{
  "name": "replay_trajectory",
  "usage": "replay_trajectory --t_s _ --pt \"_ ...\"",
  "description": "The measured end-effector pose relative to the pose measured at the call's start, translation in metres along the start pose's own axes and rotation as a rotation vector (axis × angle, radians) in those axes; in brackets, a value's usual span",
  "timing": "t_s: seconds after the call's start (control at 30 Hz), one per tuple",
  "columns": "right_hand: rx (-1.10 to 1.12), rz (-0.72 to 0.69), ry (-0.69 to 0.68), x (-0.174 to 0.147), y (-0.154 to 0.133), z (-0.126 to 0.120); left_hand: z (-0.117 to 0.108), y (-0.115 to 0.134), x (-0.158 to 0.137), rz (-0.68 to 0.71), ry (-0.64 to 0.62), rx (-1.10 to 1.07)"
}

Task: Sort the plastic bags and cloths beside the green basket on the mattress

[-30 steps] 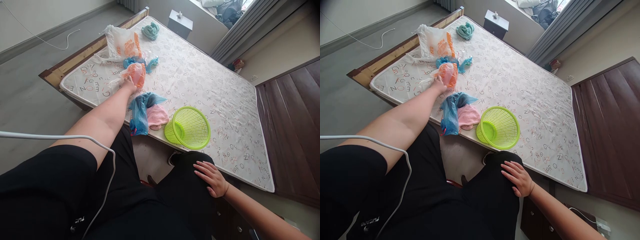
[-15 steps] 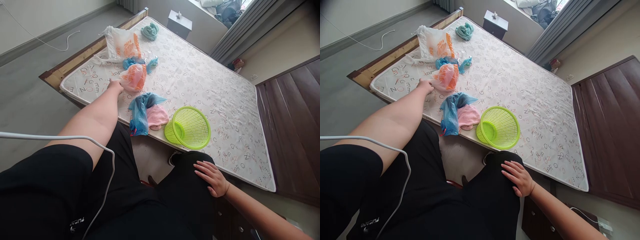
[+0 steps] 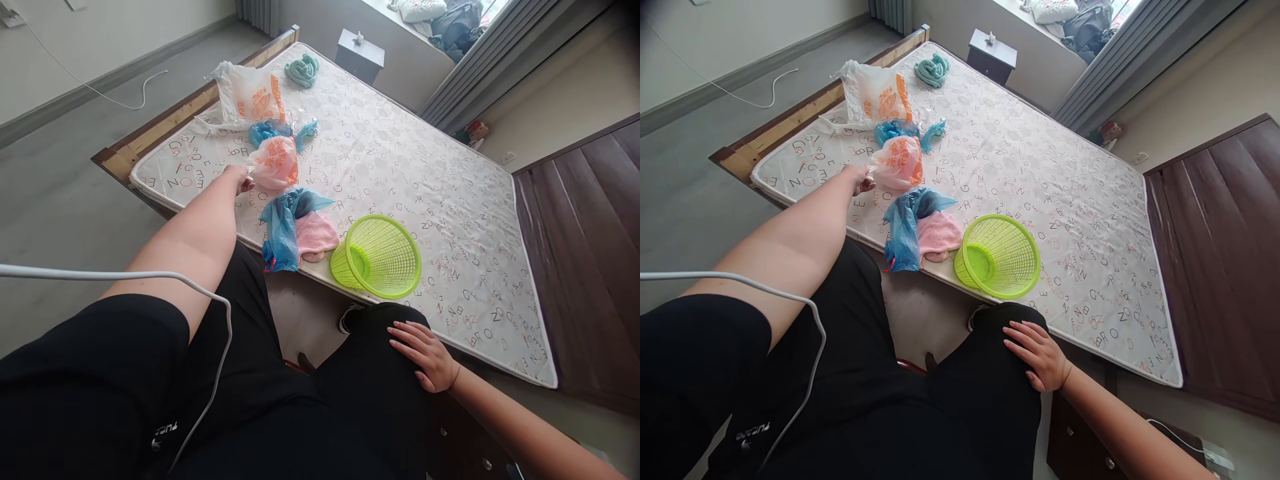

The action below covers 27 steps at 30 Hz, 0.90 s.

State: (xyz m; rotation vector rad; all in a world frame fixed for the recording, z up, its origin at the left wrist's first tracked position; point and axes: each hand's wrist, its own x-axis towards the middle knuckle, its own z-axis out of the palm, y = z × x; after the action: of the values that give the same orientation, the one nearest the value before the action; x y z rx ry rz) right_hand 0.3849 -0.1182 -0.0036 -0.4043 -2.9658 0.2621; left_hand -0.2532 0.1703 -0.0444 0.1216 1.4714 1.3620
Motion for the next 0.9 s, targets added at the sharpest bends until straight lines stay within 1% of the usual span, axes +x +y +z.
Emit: replay_trajectory --t_s 0.07,0.17,0.23,0.33,0.37,0.4,0.43,0.47,0.5,0.53,0.6,0.63,0.67,0.7,0.73,0.77,0.8,0.87,0.9 --pt "-0.006 0.004 -0.002 0.001 0.000 0.001 0.006 0.005 -0.005 -0.032 0.012 -0.083" --pt "0.005 0.028 0.008 0.002 0.000 0.002 0.015 0.015 -0.017 0.056 -0.087 -0.238" --pt "0.016 0.049 0.019 0.002 -0.001 0.002 0.024 0.020 -0.031 0.101 -0.157 -0.344" --pt "0.019 0.075 0.030 0.003 -0.005 0.005 0.043 0.022 -0.062 0.107 -0.309 -0.571" --pt "0.024 0.091 0.028 0.003 -0.006 0.006 0.050 0.020 -0.074 0.085 -0.356 -0.601" --pt "0.035 0.128 0.024 0.004 -0.007 0.009 0.057 0.017 -0.087 0.064 -0.369 -0.617" --pt "0.052 0.198 0.032 0.005 -0.008 0.012 0.063 0.012 -0.100 0.047 -0.390 -0.628" --pt "0.071 0.312 0.060 0.007 -0.008 0.017 0.068 0.006 -0.114 0.034 -0.416 -0.632" --pt "0.093 0.468 0.115 0.009 -0.007 0.021 0.071 -0.002 -0.126 0.025 -0.441 -0.630" --pt "0.117 0.661 0.203 0.012 -0.005 0.027 0.073 -0.011 -0.139 0.031 -0.464 -0.625" --pt "0.182 1.076 0.442 0.021 0.003 0.037 0.074 -0.031 -0.161 0.042 -0.521 -0.577" --pt "0.237 1.254 0.576 0.028 0.007 0.041 0.073 -0.042 -0.172 0.032 -0.566 -0.534" --pt "0.309 1.396 0.713 0.036 0.012 0.044 0.071 -0.053 -0.181 0.021 -0.607 -0.483" --pt "0.400 1.495 0.852 0.047 0.015 0.047 0.068 -0.064 -0.190 0.011 -0.628 -0.432" --pt "0.506 1.555 0.988 0.060 0.018 0.048 0.066 -0.074 -0.197 -0.001 -0.643 -0.376" --pt "0.652 1.570 1.089 0.074 0.019 0.050 0.063 -0.084 -0.204 -0.018 -0.658 -0.311" --pt "0.827 1.564 1.153 0.090 0.020 0.051 0.060 -0.094 -0.211 -0.025 -0.646 -0.249" --pt "1.184 1.538 1.171 0.121 0.020 0.052 0.055 -0.112 -0.221 -0.023 -0.568 -0.119" --pt "1.317 1.546 1.181 0.135 0.021 0.054 0.053 -0.121 -0.224 -0.022 -0.509 -0.053"
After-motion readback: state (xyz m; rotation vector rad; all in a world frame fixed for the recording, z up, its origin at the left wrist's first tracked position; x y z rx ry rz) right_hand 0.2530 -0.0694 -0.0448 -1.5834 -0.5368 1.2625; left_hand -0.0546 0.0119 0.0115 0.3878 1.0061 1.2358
